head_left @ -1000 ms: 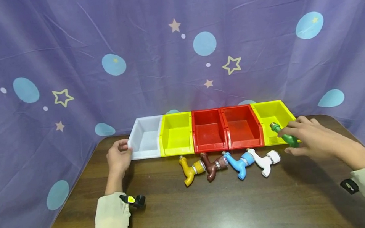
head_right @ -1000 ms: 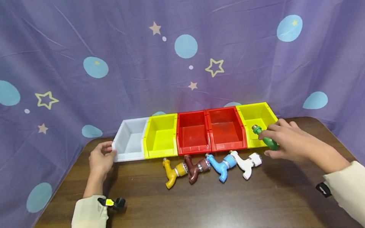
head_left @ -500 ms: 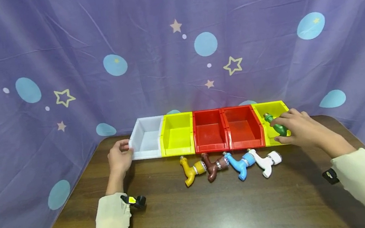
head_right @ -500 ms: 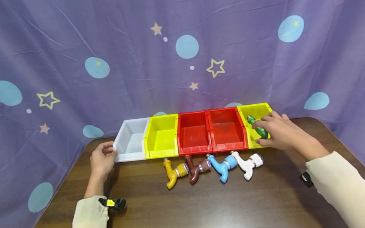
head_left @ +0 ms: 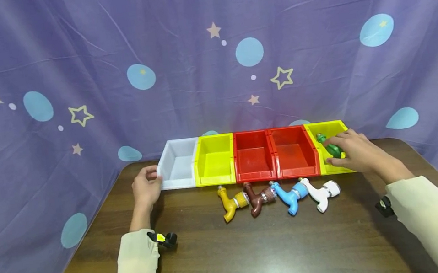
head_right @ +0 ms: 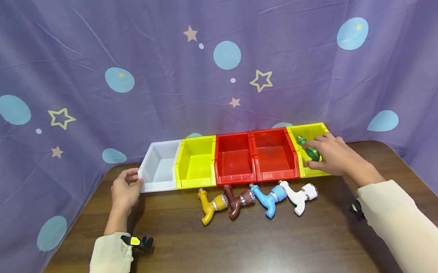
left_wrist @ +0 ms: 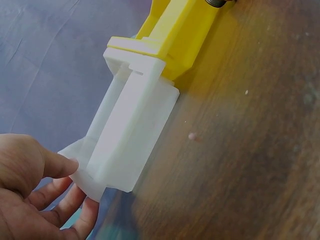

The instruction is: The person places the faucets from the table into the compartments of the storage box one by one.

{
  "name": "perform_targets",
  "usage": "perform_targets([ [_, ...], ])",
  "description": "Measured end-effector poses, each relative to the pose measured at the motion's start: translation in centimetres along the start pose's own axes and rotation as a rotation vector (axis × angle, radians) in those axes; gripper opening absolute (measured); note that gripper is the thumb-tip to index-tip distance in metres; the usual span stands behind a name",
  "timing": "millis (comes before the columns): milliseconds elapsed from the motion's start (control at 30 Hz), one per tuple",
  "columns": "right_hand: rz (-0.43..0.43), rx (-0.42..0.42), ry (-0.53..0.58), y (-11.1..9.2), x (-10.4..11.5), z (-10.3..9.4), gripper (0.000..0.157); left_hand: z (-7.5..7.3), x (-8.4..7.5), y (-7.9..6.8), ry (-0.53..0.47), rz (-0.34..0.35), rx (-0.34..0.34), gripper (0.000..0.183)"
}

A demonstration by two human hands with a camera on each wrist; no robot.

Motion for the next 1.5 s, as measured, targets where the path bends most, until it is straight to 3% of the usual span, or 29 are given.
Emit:
perform_targets([
  [233, -0.001, -0.019, -0.009, 0.8, -0.1, 1.0, 0.047, 0.2, 0.1, 0.0, 0.000, -0.017, 0.015, 0.036],
  [600, 0.076, 0.001, -0.058, 2.1, -0.9, 2.6, 0.047, 0.4, 0.0, 0.1, -0.020, -0.018, 0.018, 0.036],
  [933, 0.040, 0.028, -0.056, 2.6, -1.2, 3.5, 0.044, 0.4, -0.1, 0.0, -0.021, -0.018, 0.011, 0.036],
  [1267, -0.005, 0.056, -0.038, 3.1, -1.4, 3.9, 0.020, 0.3, 0.0, -0.1, -0.022, -0.028, 0.027, 0.037],
  [1500, 0.003, 0.081, -0.024, 3.5, -1.3, 4.2, 0.020, 0.1, 0.1, -0.1, -0.024, -0.038, 0.028, 0.037],
])
Point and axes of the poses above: each hand's wrist, its own y-axis towards the middle knuckle, its own z-axis out of the palm, x = y × z, the point moved 7 cm from there along y, towards the middle knuckle
